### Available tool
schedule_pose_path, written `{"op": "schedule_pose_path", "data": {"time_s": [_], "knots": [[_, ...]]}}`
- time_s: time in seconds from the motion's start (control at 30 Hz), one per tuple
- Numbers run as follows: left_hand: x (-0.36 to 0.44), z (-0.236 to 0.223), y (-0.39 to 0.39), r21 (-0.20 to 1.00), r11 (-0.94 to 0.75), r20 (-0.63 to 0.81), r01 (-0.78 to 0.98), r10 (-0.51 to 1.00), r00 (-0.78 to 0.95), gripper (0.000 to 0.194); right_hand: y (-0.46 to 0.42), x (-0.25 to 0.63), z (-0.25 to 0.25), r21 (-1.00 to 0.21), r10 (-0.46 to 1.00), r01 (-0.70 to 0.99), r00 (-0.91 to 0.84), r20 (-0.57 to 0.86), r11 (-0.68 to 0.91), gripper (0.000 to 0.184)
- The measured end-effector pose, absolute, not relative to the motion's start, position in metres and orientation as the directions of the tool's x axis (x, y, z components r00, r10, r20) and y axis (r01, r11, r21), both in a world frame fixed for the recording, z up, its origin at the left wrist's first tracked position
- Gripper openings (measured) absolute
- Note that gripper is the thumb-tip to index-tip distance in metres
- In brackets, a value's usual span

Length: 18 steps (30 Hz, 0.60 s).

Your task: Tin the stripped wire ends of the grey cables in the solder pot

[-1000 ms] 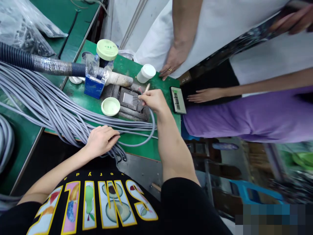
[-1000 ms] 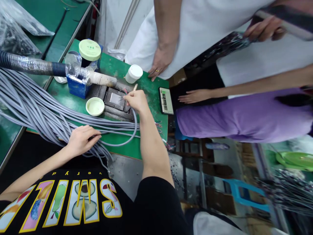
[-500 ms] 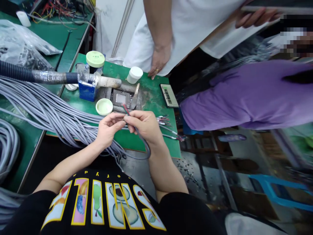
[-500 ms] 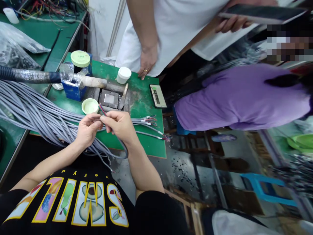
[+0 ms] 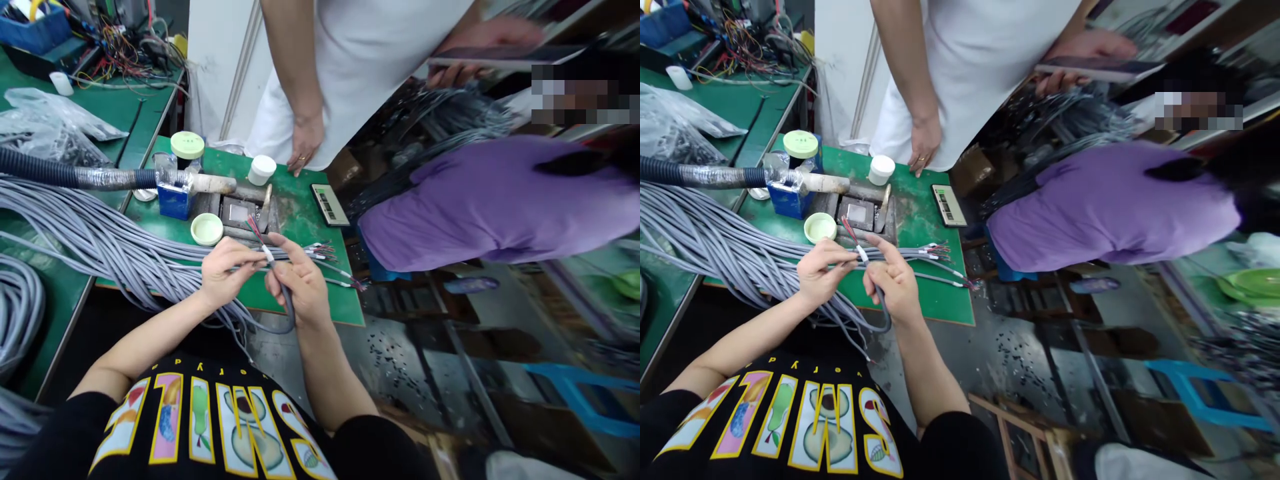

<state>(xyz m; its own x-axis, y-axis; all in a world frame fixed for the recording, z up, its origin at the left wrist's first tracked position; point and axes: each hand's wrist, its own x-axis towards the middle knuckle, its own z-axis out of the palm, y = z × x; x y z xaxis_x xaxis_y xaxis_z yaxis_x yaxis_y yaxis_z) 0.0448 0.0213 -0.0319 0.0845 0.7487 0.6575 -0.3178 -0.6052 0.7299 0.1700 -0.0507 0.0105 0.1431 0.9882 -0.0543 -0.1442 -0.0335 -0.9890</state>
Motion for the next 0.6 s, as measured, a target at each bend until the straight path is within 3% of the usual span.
{"op": "schedule_pose_path", "data": {"time_s": [0.1, 0.17, 0.27, 0.43, 0.6], "knots": [[0.048, -0.036, 0.012, 0.848, -0.163, 0.285, -0.504, 0.943, 0.174, 0.036, -0.054, 0.163, 0.009, -0.987, 0.983, -0.157, 0.175, -0.06, -0.032, 0.069], [0.048, -0.036, 0.006, 0.825, 0.134, 0.097, -0.549, 0.923, 0.371, 0.044, -0.057, 0.157, 0.009, -0.985, 0.982, -0.163, 0.165, -0.086, -0.059, 0.073], [0.042, -0.032, -0.001, 0.775, 0.401, -0.025, -0.488, 0.792, 0.61, 0.049, -0.059, 0.156, 0.006, -0.985, 0.988, -0.125, 0.084, -0.126, -0.115, 0.076], [0.022, -0.029, -0.002, 0.748, 0.486, -0.022, -0.451, 0.698, 0.716, 0.046, -0.042, 0.179, 0.003, -0.997, 0.99, 0.002, -0.114, -0.08, -0.08, 0.043], [0.009, -0.039, -0.005, 0.767, 0.511, 0.021, -0.388, 0.585, 0.811, 0.045, -0.012, 0.175, 0.017, -0.998, 0.975, -0.016, -0.215, -0.058, -0.062, 0.034]]}}
